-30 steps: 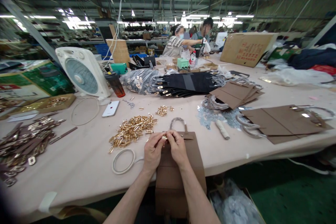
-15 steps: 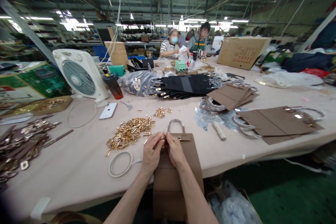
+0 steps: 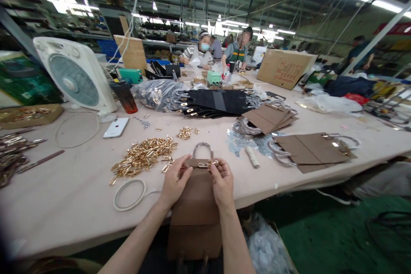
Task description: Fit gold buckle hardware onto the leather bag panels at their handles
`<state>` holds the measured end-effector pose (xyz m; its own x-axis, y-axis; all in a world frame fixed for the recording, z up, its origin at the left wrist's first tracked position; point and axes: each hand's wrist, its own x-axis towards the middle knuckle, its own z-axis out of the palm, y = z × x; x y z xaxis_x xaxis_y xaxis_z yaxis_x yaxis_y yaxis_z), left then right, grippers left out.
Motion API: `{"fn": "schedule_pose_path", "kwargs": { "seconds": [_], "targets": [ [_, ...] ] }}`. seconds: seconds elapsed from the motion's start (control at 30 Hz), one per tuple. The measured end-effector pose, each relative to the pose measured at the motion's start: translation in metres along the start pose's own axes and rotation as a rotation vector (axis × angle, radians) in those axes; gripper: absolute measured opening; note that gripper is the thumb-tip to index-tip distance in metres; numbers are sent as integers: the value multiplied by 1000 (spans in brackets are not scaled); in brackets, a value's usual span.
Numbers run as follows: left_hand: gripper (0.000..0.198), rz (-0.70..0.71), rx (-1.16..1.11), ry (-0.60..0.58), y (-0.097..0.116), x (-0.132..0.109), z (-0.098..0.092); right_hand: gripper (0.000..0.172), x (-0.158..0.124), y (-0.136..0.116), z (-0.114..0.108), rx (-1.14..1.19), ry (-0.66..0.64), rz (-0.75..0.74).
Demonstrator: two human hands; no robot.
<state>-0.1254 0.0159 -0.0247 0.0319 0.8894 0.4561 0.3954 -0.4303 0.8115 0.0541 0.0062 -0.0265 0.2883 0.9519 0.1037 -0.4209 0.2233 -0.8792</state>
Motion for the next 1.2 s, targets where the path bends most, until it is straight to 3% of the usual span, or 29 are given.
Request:
{"fn": "schedule_pose_path", "kwargs": {
  "seconds": [0.17, 0.27, 0.37, 0.53, 0.77, 0.9, 1.07, 1.2],
  "targets": [
    [50, 94, 247, -158, 3, 4, 7, 38, -2, -8, -44, 7, 123, -30],
    [53, 127, 406, -297, 8, 9, 17, 36, -3, -5, -51, 39, 144, -28],
    [52, 134, 558, -358, 18, 9, 30, 36, -4, -4, -50, 48, 130, -7],
    [40, 173, 681, -337, 38, -15, 45, 34, -7, -6, -51, 1, 107, -23],
    [36, 185, 691, -207, 51, -54, 39, 41, -8, -6, -48, -153, 76, -20],
    [36, 174, 715, -215, 56, -54, 36, 39, -1, -12, -37, -329, -31, -23],
    [35, 181, 761, -251, 58, -51, 34, 26, 13, -21, -15, -565, -275, -70],
    [35, 166, 775, -249, 58, -53, 33, 21, 21, -21, -12, -810, -419, -118]
  ]
}}
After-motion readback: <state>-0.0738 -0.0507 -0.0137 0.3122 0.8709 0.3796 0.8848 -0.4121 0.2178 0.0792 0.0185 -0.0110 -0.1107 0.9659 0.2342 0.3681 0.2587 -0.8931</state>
